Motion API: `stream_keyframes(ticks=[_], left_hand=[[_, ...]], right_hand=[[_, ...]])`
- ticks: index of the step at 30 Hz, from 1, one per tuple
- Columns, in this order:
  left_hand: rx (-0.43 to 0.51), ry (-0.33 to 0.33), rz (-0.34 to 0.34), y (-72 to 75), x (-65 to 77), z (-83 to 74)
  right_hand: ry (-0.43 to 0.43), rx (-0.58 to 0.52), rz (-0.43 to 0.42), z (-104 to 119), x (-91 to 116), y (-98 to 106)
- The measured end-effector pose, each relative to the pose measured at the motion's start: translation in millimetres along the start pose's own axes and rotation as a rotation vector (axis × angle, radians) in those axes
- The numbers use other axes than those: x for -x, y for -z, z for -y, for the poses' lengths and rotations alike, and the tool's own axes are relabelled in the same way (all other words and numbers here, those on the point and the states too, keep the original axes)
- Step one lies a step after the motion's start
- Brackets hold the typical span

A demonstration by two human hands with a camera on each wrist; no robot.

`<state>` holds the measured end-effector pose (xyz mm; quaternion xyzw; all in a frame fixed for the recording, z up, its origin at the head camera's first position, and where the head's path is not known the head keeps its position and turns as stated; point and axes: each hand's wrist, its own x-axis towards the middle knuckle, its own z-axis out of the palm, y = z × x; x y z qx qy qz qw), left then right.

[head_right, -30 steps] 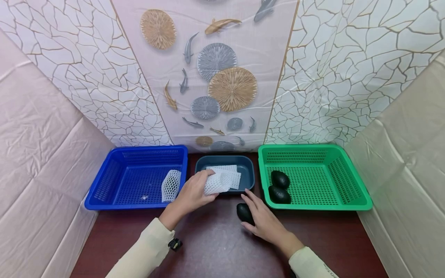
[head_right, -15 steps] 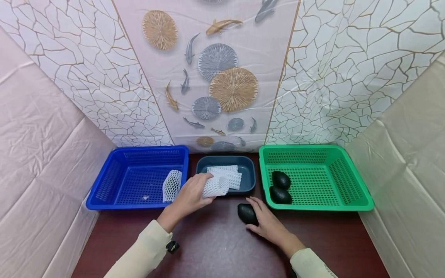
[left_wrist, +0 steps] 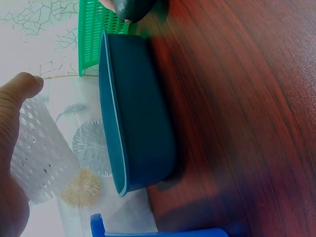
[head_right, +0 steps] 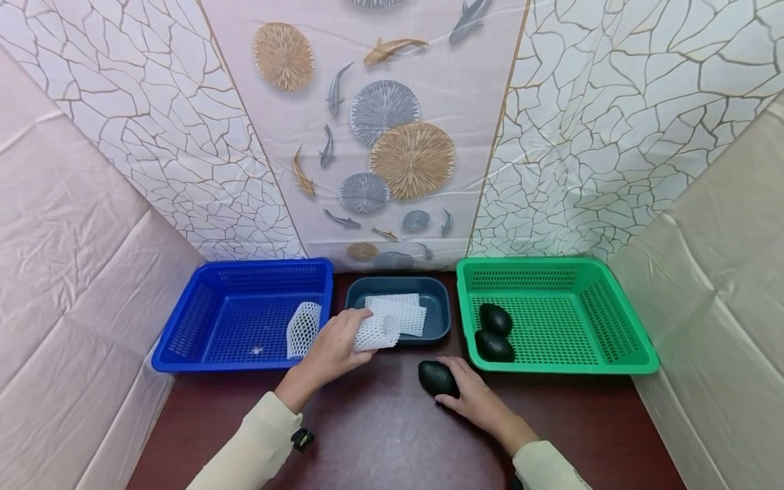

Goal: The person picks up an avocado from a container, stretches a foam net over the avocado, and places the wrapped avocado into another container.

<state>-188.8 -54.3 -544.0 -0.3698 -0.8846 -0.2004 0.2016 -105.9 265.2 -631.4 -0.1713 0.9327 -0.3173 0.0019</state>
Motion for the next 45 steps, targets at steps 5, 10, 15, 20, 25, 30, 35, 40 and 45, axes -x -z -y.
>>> stream_keyframes(ticks=[5, 10, 15, 20, 25, 30, 35, 40, 45], left_hand=[[0.001, 0.015, 0.022, 1.2, 1.5, -0.3], [-0.001, 0.017, 0.030, 2.1, 1.4, -0.4], [0.012, 0.005, 0.003, 2.6, 1.2, -1.4], [0.013, 0.005, -0.014, 2.5, 1.6, -1.8], [0.005, -0.001, -0.029, 4.5, 0.5, -2.4], [0.005, -0.006, -0.039, 7.1, -2.0, -2.4], [0.000, -0.001, -0.030, 9.5, -4.5, -2.2], [-0.013, 0.004, -0.015, 11.0, -6.4, -2.4], [-0.018, 0.019, 0.001, 13.1, -10.4, -3.1]], right_hand=[[0.020, 0.000, -0.034, 5.3, 1.7, 6.3], [0.038, 0.012, -0.050, 14.5, 3.9, 14.2], [0.062, 0.001, -0.059, 28.9, 5.9, 19.6], [0.100, 0.006, -0.074, 41.2, 3.8, 26.4], [0.133, 0.013, -0.091, 50.3, -1.3, 41.3], [0.174, 0.047, -0.157, 54.0, -10.2, 63.5], [0.187, 0.092, -0.227, 56.0, -20.9, 88.9], [0.162, 0.075, -0.249, 61.6, -28.7, 109.6], [0.155, 0.037, -0.262, 70.4, -35.3, 122.5]])
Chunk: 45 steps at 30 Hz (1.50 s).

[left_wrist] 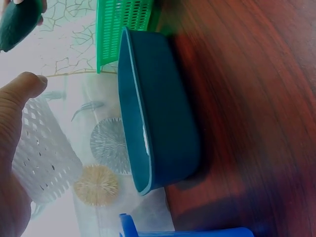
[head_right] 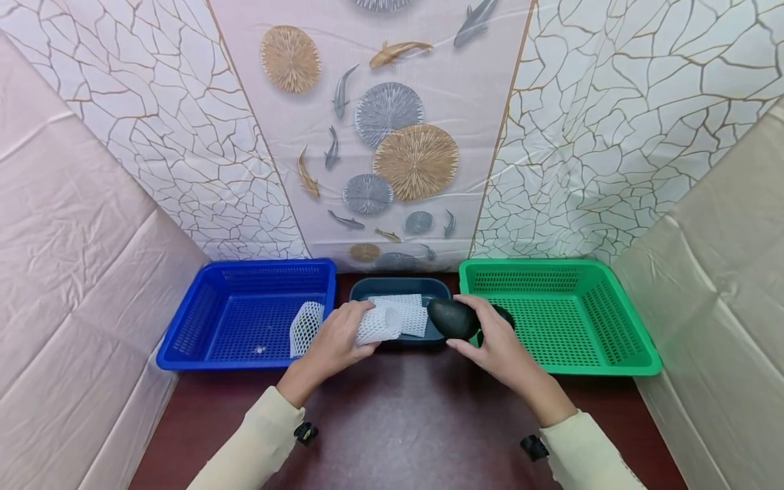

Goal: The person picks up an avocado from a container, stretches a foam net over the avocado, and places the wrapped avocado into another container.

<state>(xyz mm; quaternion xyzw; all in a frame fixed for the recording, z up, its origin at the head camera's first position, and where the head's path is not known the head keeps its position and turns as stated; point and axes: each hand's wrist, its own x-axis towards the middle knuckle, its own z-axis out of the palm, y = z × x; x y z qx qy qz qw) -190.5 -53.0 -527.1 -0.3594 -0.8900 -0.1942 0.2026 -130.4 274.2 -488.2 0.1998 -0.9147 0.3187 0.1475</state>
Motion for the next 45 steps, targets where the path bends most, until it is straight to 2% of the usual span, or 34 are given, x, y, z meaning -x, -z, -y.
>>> stream_keyframes(ticks=[10, 17, 25, 32, 38, 45], left_hand=[[0.034, 0.035, 0.056, 5.7, -13.1, -5.7], [0.007, 0.022, 0.044, 6.8, -19.5, -9.5], [-0.001, -0.013, 0.032, 5.5, -21.9, -14.1], [0.011, -0.019, 0.047, 7.6, -23.0, -19.4], [0.021, -0.042, 0.025, 5.2, -21.6, -22.8], [-0.032, -0.083, 0.004, 2.7, -22.5, -26.4]], right_hand=[[0.067, 0.023, -0.006, 12.7, -14.0, 8.6], [0.061, -0.006, 0.029, 20.5, -18.8, 5.6], [0.178, 0.020, 0.015, 25.6, -23.3, 0.4], [0.181, 0.009, 0.031, 28.8, -23.2, -8.8], [0.191, -0.011, 0.032, 31.3, -23.4, -17.5], [0.147, -0.021, 0.023, 33.9, -23.6, -23.7]])
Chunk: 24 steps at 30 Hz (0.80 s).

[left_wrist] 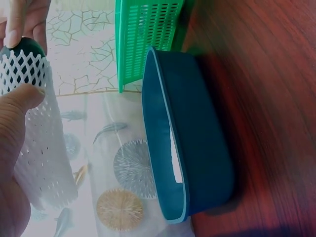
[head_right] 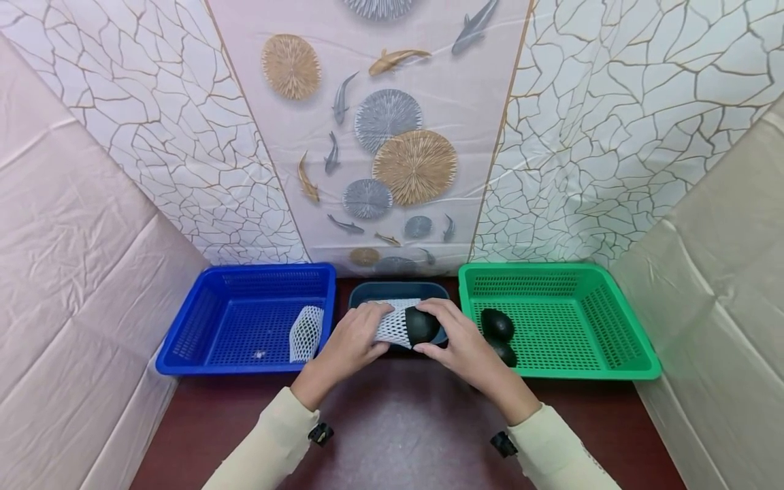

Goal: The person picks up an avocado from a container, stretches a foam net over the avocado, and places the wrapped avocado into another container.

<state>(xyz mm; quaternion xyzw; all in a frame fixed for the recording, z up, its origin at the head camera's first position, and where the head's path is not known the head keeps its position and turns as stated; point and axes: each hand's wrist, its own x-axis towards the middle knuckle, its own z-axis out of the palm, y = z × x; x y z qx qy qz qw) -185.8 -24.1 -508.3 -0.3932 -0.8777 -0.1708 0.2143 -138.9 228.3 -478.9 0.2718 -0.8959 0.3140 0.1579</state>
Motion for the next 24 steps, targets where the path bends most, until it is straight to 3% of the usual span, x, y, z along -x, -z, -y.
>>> stream_keyframes(ticks=[8, 16, 24], left_hand=[[0.068, 0.010, 0.008, -0.4, 0.4, -6.7], [0.100, 0.040, 0.046, -0.5, 1.2, -9.9], [0.233, 0.054, 0.045, -0.9, 0.3, -14.1]], right_hand=[[-0.064, -0.036, -0.017, 2.9, 2.6, -5.0], [-0.085, -0.165, 0.029, 0.5, 7.4, 1.4], [-0.144, -0.210, 0.045, 2.5, 7.2, 0.2]])
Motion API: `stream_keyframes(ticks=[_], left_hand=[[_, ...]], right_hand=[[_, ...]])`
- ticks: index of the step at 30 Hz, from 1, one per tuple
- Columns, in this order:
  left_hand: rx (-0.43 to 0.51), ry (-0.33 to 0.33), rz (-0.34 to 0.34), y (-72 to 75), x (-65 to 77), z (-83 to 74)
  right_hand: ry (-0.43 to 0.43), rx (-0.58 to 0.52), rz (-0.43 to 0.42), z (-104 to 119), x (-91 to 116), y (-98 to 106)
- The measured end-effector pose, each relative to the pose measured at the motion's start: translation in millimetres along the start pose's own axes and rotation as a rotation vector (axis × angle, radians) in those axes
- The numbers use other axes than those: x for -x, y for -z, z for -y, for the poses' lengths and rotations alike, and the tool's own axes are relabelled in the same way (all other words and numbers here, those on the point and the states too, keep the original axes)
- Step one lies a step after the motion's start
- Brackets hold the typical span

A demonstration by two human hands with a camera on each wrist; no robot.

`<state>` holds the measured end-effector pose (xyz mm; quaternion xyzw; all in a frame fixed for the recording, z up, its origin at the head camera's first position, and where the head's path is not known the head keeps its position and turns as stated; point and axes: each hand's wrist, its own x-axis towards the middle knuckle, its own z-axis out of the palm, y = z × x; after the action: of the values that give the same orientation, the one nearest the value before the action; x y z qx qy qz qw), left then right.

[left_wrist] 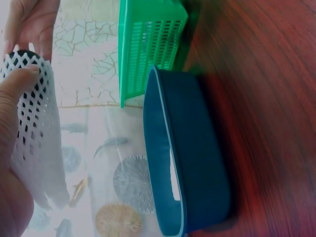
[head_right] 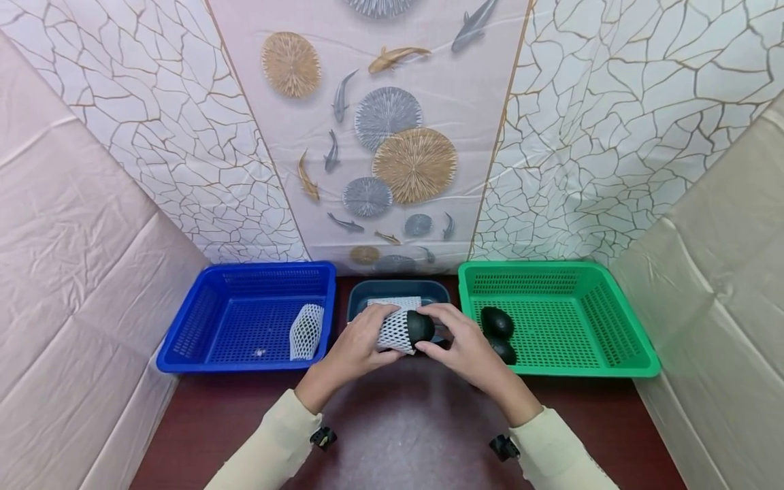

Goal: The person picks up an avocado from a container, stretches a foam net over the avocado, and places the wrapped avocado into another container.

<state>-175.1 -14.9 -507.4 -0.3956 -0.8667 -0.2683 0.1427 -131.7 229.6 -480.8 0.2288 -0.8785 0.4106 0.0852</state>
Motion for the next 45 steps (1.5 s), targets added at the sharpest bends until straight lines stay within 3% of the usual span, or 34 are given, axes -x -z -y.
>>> stream_keyframes(ticks=[4, 13, 27, 30, 38, 41, 45], left_hand=[[0.034, 0.000, 0.012, -1.5, -2.4, -3.5], [0.027, -0.005, 0.019, -9.8, -5.3, -5.5], [0.017, 0.041, 0.049, -20.0, -5.2, -6.0], [0.030, 0.042, 0.044, -21.0, -5.0, -5.7], [0.060, 0.086, 0.067, -18.8, -4.9, -9.1], [0.026, 0.069, 0.060, -17.6, -5.5, -9.6], [-0.101, -0.003, 0.021, -13.7, -6.3, -9.3]], right_hand=[[-0.013, -0.036, 0.000, 0.7, 0.4, -4.2], [0.028, 0.093, -0.043, 3.7, -0.6, -11.8], [0.043, 0.147, -0.030, 2.9, -4.4, -16.3], [0.018, 0.096, 0.003, 1.9, -4.5, -16.9], [-0.164, -0.102, 0.126, -4.5, -6.0, -23.2], [-0.201, -0.191, 0.128, -10.0, -4.5, -26.7], [-0.228, -0.343, 0.107, -15.4, -1.4, -29.3]])
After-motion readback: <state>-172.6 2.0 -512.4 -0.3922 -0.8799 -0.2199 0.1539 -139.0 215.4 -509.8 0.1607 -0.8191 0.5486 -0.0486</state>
